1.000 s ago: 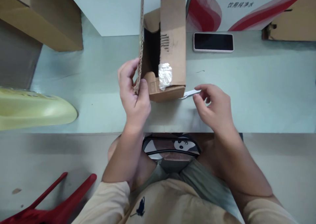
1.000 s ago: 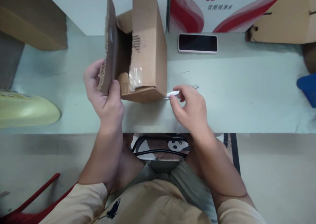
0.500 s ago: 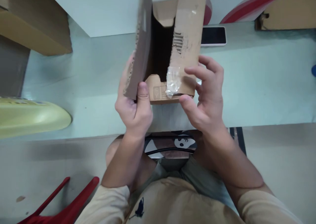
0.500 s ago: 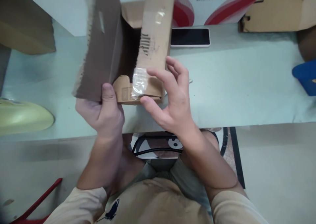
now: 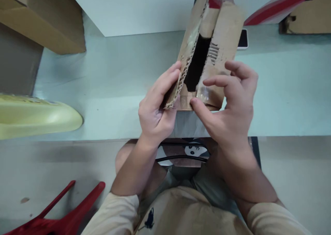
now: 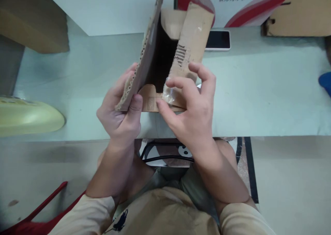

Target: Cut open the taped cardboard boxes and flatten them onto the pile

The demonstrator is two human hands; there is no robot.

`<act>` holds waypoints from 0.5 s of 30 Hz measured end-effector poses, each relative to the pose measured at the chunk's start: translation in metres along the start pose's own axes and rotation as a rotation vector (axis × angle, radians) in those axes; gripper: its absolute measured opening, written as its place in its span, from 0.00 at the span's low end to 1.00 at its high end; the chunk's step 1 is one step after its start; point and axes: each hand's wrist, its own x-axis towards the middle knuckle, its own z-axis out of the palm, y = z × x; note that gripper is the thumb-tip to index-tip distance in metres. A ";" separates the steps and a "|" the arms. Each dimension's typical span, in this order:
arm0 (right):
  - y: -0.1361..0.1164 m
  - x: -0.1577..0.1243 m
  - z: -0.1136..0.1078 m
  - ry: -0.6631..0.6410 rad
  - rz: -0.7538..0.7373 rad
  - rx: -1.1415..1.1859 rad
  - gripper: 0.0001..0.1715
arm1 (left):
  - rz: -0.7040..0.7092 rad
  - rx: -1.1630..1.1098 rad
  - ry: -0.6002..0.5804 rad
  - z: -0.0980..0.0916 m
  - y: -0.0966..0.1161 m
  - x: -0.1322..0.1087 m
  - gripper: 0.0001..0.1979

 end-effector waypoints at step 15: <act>0.022 0.003 -0.007 0.586 -0.205 -0.033 0.04 | -0.167 0.058 -0.034 0.002 0.003 0.001 0.24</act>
